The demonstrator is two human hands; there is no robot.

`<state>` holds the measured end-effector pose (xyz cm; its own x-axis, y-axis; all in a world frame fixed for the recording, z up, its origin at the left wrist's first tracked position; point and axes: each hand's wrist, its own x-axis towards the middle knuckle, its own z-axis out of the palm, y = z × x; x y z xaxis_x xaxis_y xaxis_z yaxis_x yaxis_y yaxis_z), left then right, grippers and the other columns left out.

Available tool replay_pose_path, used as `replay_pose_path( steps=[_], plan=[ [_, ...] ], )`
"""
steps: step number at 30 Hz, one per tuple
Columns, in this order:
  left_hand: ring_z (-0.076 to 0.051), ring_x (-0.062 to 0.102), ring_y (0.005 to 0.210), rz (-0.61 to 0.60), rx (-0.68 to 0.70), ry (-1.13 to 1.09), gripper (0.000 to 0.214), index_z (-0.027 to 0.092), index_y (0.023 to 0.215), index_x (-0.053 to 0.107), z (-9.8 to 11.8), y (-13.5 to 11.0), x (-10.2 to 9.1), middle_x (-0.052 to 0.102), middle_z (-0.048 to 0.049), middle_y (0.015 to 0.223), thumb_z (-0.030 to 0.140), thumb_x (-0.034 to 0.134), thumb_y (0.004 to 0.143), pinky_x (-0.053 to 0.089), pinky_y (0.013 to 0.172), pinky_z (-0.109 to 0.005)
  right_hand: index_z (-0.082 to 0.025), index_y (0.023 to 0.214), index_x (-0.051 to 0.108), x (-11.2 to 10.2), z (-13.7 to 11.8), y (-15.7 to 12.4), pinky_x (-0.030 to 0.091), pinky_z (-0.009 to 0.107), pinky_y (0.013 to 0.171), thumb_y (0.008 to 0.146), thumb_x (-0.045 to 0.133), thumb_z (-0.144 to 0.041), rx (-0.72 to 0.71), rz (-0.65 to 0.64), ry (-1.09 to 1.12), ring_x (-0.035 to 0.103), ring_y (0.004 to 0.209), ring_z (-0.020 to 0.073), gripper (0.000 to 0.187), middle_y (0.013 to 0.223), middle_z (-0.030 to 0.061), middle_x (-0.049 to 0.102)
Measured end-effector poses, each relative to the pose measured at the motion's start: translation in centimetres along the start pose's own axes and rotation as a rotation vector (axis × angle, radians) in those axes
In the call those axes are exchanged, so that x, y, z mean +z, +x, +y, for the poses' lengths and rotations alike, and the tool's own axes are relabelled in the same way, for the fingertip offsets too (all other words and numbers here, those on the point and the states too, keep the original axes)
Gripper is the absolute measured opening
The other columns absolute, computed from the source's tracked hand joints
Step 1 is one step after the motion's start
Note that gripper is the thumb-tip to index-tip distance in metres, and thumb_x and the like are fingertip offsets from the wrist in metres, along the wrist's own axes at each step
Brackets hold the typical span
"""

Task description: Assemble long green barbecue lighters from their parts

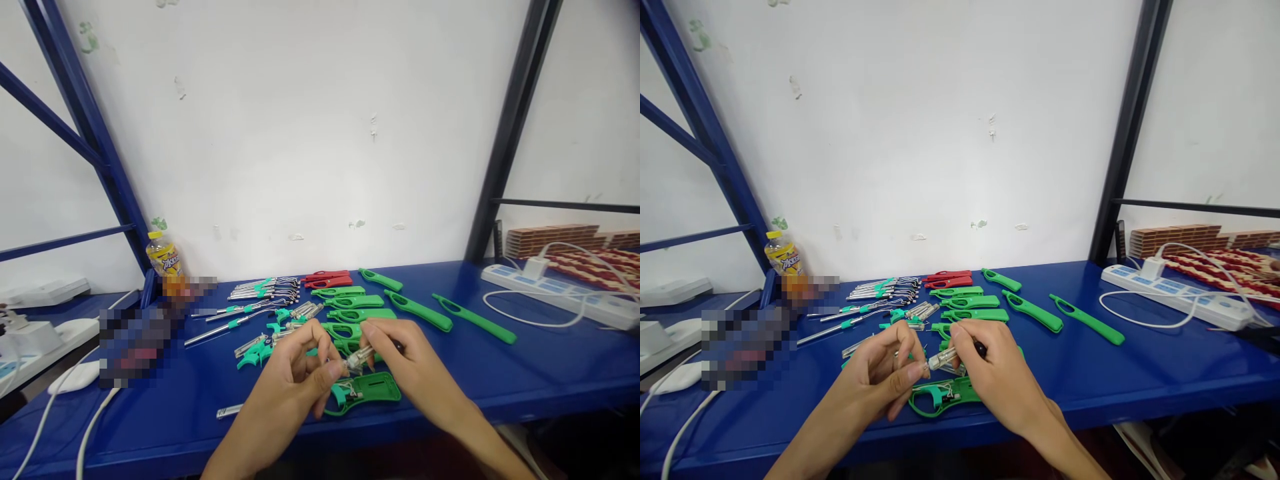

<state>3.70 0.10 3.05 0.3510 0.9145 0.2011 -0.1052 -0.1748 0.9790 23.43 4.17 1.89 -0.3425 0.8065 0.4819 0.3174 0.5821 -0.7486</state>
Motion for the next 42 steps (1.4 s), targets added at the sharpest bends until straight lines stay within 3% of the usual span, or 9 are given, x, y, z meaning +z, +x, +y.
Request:
replay_pose_path(
  steps=[14, 23, 28, 31, 36, 42],
  plan=[
    [-0.002, 0.043, 0.053, -0.017, 0.005, 0.016, 0.037, 0.022, 0.086, 0.044, -0.5, -0.2, -0.4, 0.054, 0.0071, 0.084, 0.041, 0.073, 0.098, 0.032, 0.052, -0.019, -0.021, 0.064, 0.052, -0.6, 0.1, 0.0, 0.035, 0.030, 0.063, 0.111, 0.040, -0.042, -0.009, -0.001, -0.011, 0.050, 0.062, 0.0158, 0.053, 0.063, -0.0017, 0.053],
    [-0.003, 0.043, 0.052, 0.028, 0.001, 0.018, 0.038, 0.022, 0.083, 0.043, 0.2, -0.1, 0.0, 0.055, 0.0074, 0.084, 0.040, 0.075, 0.095, 0.030, 0.049, -0.018, -0.021, 0.063, 0.049, 0.2, 0.4, 0.2, 0.035, 0.030, 0.062, 0.112, 0.036, -0.043, 0.036, -0.078, -0.048, 0.051, 0.061, 0.0157, 0.055, 0.062, -0.0018, 0.054],
    [-0.004, 0.033, 0.050, 0.064, -0.015, -0.020, 0.047, 0.023, 0.074, 0.034, 0.2, -0.2, 0.1, 0.045, 0.0093, 0.067, 0.037, 0.076, 0.091, 0.021, 0.045, -0.017, -0.023, 0.066, 0.033, 0.4, 0.5, 0.1, 0.026, 0.033, 0.060, 0.114, 0.028, -0.044, -0.013, -0.127, -0.202, 0.037, 0.058, 0.0147, 0.052, 0.062, -0.0036, 0.044],
    [-0.006, 0.026, 0.049, 0.085, -0.068, -0.067, 0.047, 0.024, 0.073, 0.031, -0.4, -0.3, 0.1, 0.039, 0.0103, 0.058, 0.034, 0.073, 0.092, 0.015, 0.043, -0.016, -0.024, 0.068, 0.031, 0.5, 0.7, 0.2, 0.025, 0.034, 0.061, 0.115, 0.026, -0.041, -0.082, -0.125, -0.295, 0.037, 0.058, 0.0152, 0.050, 0.064, -0.0028, 0.046],
    [-0.004, 0.027, 0.046, 0.132, -0.064, -0.161, 0.053, 0.024, 0.070, 0.029, -1.5, 0.3, 0.0, 0.045, 0.0075, 0.066, 0.033, 0.078, 0.085, 0.013, 0.039, -0.015, -0.025, 0.068, 0.030, 0.8, 0.8, 0.2, 0.024, 0.034, 0.061, 0.114, 0.025, -0.037, -0.128, -0.092, -0.392, 0.038, 0.056, 0.0158, 0.048, 0.064, -0.0017, 0.048],
    [-0.004, 0.025, 0.044, 0.192, -0.104, -0.165, 0.054, 0.025, 0.067, 0.028, -1.4, 0.0, 0.0, 0.046, 0.0074, 0.057, 0.035, 0.080, 0.080, 0.013, 0.037, -0.014, -0.025, 0.066, 0.030, 1.4, 0.4, -0.1, 0.022, 0.034, 0.059, 0.114, 0.024, -0.036, -0.127, -0.089, -0.431, 0.037, 0.054, 0.0154, 0.049, 0.061, -0.0016, 0.048]
  ],
)
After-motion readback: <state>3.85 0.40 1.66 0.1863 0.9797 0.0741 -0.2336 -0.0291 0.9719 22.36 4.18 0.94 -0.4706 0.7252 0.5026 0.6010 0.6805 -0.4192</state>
